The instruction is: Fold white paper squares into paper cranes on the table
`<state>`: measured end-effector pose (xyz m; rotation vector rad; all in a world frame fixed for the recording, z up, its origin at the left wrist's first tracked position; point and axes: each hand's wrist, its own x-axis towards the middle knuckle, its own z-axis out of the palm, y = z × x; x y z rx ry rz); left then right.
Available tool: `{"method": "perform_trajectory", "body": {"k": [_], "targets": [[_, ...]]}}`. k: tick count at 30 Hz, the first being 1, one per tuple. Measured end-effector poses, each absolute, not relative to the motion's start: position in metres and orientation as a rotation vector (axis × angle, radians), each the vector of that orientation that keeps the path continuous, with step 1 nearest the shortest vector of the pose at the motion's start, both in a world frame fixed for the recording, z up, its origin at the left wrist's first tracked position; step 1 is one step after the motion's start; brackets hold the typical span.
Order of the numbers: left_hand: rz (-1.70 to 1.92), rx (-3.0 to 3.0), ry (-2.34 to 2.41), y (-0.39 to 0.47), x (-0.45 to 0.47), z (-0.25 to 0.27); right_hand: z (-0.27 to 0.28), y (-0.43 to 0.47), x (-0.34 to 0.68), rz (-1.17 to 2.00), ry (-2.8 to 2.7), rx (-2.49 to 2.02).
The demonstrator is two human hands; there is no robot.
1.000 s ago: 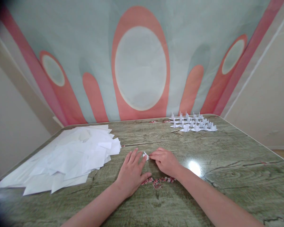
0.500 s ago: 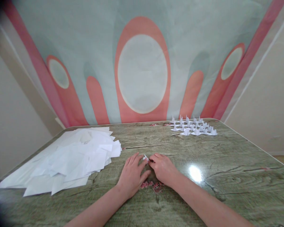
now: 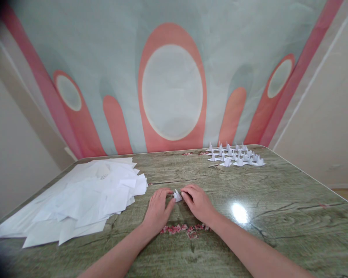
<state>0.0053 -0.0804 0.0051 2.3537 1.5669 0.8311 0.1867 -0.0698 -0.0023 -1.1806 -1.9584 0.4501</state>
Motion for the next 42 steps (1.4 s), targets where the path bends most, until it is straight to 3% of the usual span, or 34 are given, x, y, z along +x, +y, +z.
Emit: {"method": "perform_trajectory", "body": {"k": [32,42], "targets": [[0.878,2.406,1.308,-0.08,0.005,0.005,-0.002,-0.071,0.189,0.534,-2.131,-1.153],[0.888,2.404,1.297,-0.081,0.005,0.009,0.002,-0.075,0.184,0.401,-2.194,-1.142]]}}
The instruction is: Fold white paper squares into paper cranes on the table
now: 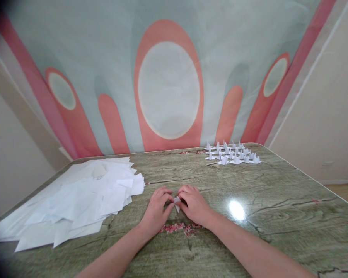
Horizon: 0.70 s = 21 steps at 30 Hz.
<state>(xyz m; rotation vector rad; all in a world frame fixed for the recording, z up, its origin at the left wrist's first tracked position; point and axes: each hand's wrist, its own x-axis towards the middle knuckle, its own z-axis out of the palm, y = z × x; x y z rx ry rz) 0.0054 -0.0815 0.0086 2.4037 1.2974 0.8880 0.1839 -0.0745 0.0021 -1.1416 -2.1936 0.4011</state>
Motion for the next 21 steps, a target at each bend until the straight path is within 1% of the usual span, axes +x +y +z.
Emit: {"method": "perform_trajectory", "body": {"k": [10,21], "targets": [[0.886,2.394,1.33,-0.0811,0.0045,0.0087,0.0094,-0.0769,0.1909,0.603,-1.974,-1.024],[0.91,2.382,1.259,-0.0811,0.0041,0.0137,0.01,-0.0814,0.1845,0.693,-1.948,-0.968]]}}
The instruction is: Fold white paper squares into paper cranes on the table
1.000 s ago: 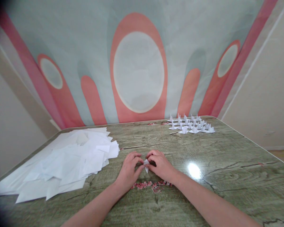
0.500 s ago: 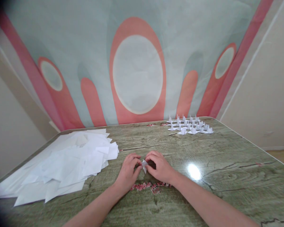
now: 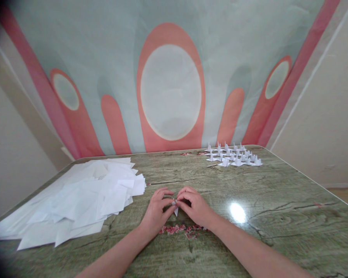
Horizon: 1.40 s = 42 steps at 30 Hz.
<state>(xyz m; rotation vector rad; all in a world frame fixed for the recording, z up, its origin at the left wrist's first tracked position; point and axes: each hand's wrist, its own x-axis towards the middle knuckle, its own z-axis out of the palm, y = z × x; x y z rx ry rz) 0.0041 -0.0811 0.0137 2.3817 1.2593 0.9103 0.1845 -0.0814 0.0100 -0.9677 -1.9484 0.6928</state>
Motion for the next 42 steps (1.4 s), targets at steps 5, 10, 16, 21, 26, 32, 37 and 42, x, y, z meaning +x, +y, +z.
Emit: {"method": "perform_trajectory", "body": {"k": [5,10,16,21,26,32,37,42], "targets": [[0.891,2.331,1.249,-0.0778,0.0021,0.0133,0.0108,-0.0812,0.1833,0.712,-1.947,-0.939],[0.873,2.278,1.269,-0.0765,0.0025,0.0122,0.0107,-0.0802,0.1835,0.745,-1.935,-0.928],[0.894,2.227,1.291,-0.0759,0.0047,0.014,0.0113,-0.0787,0.1842,0.767,-1.892,-0.959],[0.939,2.184,1.285,-0.0757,0.0057,0.015,0.0135,-0.078,0.1836,0.787,-1.862,-0.983],[0.987,2.141,1.278,-0.0746,0.0059,0.0145,0.0156,-0.0786,0.1834,0.802,-1.844,-0.994],[1.04,2.103,1.268,-0.0742,0.0064,0.0148,0.0163,-0.0787,0.183,0.809,-1.838,-1.009],[1.072,2.105,1.259,-0.0748,0.0067,0.0149,0.0155,-0.0783,0.183,0.807,-1.837,-1.017],[1.061,2.098,1.265,-0.0752,0.0068,0.0165,0.0161,-0.0785,0.183,0.794,-1.845,-1.015]]}}
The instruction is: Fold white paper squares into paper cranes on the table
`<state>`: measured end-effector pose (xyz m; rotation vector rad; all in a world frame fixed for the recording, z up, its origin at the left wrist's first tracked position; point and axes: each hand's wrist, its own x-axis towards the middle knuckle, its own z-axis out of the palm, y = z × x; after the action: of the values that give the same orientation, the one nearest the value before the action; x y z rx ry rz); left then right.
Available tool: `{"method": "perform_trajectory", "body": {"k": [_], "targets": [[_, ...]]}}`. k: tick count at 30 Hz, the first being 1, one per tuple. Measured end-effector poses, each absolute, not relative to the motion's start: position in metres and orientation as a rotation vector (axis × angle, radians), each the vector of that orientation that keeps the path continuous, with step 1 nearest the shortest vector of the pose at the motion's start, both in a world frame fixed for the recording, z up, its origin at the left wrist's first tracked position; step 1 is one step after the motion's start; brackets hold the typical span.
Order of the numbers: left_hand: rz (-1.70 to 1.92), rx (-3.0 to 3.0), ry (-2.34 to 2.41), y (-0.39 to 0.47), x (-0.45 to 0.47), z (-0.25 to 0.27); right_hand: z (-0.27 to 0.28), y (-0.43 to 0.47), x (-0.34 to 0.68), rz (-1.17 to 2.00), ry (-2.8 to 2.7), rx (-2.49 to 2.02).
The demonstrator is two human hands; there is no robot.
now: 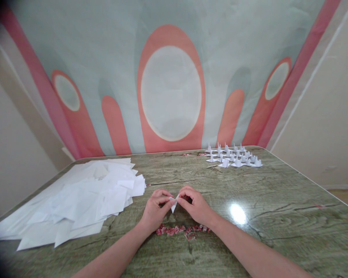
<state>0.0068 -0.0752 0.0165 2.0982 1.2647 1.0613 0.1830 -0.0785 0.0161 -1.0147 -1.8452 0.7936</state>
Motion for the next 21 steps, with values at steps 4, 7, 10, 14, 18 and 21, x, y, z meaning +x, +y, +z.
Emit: {"method": "perform_trajectory", "body": {"k": [4,7,10,14,18,21], "targets": [[1.05,2.092,1.255,-0.075,0.007,0.0156,0.0142,-0.0792,0.1825,0.755,-1.85,-1.014],[1.05,2.093,1.254,-0.0751,0.0076,0.0147,0.0131,-0.0803,0.1818,0.732,-1.849,-1.001],[1.054,2.106,1.244,-0.0757,0.0082,0.0147,0.0132,-0.0812,0.1809,0.728,-1.85,-0.992],[1.063,2.109,1.244,-0.0771,0.0089,0.0162,0.0134,-0.0816,0.1796,0.734,-1.846,-0.987],[1.069,2.1,1.252,-0.0775,0.0089,0.0176,0.0133,-0.0815,0.1789,0.733,-1.829,-0.985],[1.077,2.097,1.258,-0.0766,0.0084,0.0177,0.0129,-0.0811,0.1795,0.729,-1.823,-0.993]]}}
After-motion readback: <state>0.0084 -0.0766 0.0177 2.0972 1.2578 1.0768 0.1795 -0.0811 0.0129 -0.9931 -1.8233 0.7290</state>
